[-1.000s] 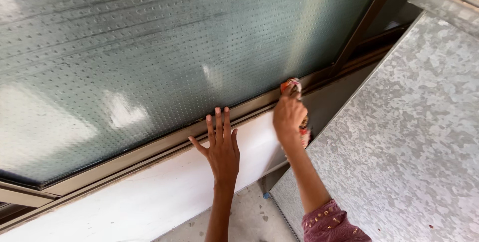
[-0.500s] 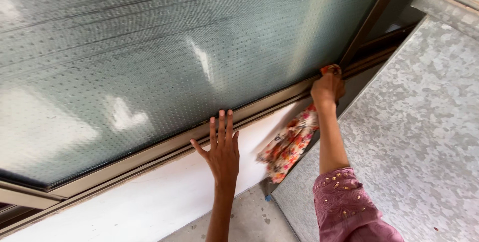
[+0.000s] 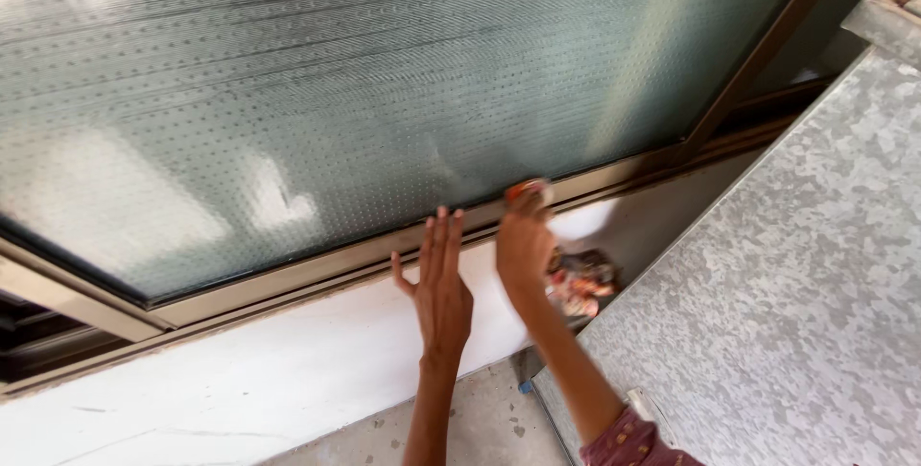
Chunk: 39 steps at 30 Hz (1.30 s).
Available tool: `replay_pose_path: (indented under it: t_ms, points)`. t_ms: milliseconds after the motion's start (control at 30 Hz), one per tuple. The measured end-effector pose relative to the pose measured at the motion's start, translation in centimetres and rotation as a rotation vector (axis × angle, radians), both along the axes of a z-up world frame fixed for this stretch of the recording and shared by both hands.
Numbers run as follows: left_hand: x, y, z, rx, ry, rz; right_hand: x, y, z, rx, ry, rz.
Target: The person wipes a glass window pane with a cloth, applies spray from a bottle to the glass, and wipes the pane and its frame.
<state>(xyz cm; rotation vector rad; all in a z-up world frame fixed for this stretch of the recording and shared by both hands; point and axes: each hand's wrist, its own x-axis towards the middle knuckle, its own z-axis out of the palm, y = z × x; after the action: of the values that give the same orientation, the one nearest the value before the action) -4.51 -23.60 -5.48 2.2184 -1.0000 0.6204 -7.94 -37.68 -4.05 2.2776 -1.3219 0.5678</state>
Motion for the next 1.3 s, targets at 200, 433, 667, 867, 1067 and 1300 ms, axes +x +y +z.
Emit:
replay_pose_path:
  t_ms: [200, 433, 667, 867, 1067, 1300]
  points:
    - [3.7, 7.5, 1.9, -0.294, 0.056, 0.237, 4.6, 12.4, 0.3, 0.222, -0.065, 0.395]
    - [4.3, 12.3, 3.9, -0.445, 0.045, 0.367, 1.5, 11.3, 1.6, 0.274, -0.277, 0.681]
    - [3.1, 11.5, 4.1, -0.442, 0.092, 0.310, -3.6, 2.9, 4.2, 0.249, -0.538, 0.656]
    - [3.1, 11.1, 3.2, -0.425, 0.097, 0.285, -4.6, -2.9, 3.6, 0.391, -0.915, 0.638]
    - [3.1, 10.8, 2.8, -0.416, 0.118, 0.281, -4.0, -1.6, 1.0, 0.108, -0.767, 0.796]
    - [3.2, 11.2, 2.5, -0.435, 0.134, 0.278, -4.8, -1.5, 1.7, -0.014, -0.628, 0.875]
